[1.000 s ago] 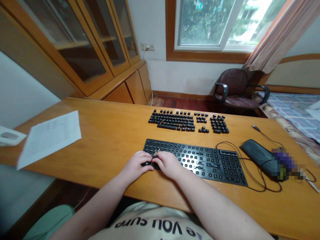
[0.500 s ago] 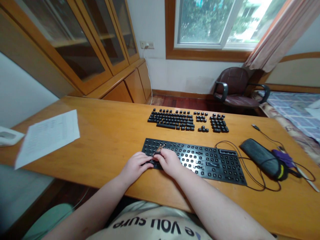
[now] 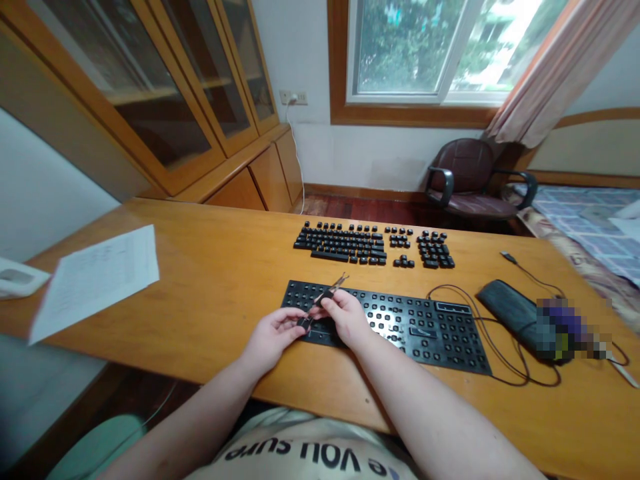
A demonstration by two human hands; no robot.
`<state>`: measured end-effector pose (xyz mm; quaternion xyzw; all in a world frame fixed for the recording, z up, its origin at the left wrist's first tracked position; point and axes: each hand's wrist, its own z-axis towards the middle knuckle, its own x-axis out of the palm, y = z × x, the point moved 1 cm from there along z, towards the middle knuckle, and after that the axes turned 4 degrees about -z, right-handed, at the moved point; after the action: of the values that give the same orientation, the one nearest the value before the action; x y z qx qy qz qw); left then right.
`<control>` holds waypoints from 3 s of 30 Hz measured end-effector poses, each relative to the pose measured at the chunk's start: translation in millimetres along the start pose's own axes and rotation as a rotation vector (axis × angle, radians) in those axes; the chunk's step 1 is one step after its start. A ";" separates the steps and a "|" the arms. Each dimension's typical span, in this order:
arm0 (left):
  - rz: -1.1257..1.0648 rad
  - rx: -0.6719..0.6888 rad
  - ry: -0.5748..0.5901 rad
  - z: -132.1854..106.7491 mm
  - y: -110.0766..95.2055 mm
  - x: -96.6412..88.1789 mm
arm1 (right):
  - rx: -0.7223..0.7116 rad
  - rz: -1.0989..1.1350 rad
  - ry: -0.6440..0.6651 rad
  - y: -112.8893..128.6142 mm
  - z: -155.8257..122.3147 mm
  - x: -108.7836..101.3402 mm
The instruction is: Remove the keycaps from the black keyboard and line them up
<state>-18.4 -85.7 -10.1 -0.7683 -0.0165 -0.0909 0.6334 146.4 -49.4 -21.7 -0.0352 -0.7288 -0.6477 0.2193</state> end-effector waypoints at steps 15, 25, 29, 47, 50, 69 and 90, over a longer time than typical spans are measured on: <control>-0.362 -0.312 0.032 -9.1 -5.9 5.5 | -0.084 -0.159 0.017 2.1 -3.5 0.8; -0.309 -0.160 -0.026 -7.7 4.1 9.9 | -0.109 -0.194 -0.026 0.7 -6.4 1.7; -0.375 -0.139 -0.035 -7.5 7.3 13.4 | -0.074 -0.121 -0.026 2.4 -6.9 4.9; -0.104 -0.059 -0.020 -3.3 -2.7 18.1 | -0.235 -0.488 -0.016 5.3 -15.1 1.0; -0.016 -0.081 0.029 -2.0 -5.3 15.3 | -0.267 -0.570 0.026 7.0 -15.9 0.2; -0.324 -0.275 0.130 -7.7 -8.5 6.5 | -0.154 -0.240 0.035 6.4 -13.3 1.3; -0.573 -0.381 0.032 -12.8 -4.6 9.8 | -0.004 0.157 0.236 -0.9 -6.2 -2.1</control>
<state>-11.0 -98.1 -1.8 -0.8354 -0.2044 -0.2787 0.4273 149.7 -55.0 -22.9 -0.0163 -0.6917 -0.6296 0.3533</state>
